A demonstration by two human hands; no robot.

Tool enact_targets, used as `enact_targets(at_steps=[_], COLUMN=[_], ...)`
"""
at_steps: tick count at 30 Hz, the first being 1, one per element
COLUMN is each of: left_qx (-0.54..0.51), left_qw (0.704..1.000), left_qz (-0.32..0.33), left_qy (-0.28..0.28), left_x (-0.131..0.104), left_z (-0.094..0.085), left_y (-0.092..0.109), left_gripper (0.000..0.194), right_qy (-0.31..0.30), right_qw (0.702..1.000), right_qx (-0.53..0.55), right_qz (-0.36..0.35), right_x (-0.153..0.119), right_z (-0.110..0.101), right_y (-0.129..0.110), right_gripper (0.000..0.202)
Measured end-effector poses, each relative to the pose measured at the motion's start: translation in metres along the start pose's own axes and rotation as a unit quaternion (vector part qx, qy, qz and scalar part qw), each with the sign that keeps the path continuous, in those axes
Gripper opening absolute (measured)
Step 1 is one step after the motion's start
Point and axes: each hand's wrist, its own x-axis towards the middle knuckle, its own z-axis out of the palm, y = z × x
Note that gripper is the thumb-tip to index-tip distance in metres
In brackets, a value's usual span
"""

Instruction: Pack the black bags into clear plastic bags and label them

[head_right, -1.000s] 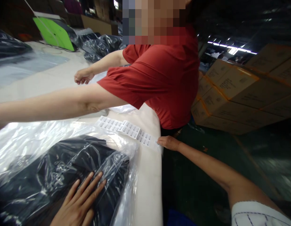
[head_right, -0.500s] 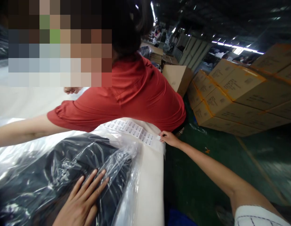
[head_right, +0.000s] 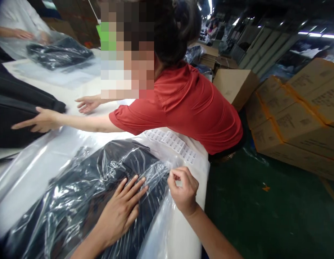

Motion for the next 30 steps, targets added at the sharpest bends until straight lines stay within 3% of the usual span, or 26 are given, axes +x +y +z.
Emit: enact_targets(at_steps=[3,22,30], left_qx=[-0.009,-0.034,-0.035], left_qw=[1.0,0.999,0.999], left_qz=[-0.004,-0.013,-0.015], left_qy=[-0.004,0.0,-0.014], left_x=[0.0,0.0,0.0], left_z=[0.0,-0.004,-0.005], left_y=[0.0,0.001,0.001], left_gripper=[0.069,0.075,0.074], right_qy=[-0.021,0.009,-0.008], right_qw=[0.997,0.995,0.984], right_qx=[-0.032,-0.037,-0.031], right_qz=[-0.071,-0.088,-0.176], right_x=[-0.006,-0.008,0.0], right_z=[0.017,0.044,0.029], right_y=[-0.005,-0.017,-0.012], right_gripper=[0.018,0.02,0.032])
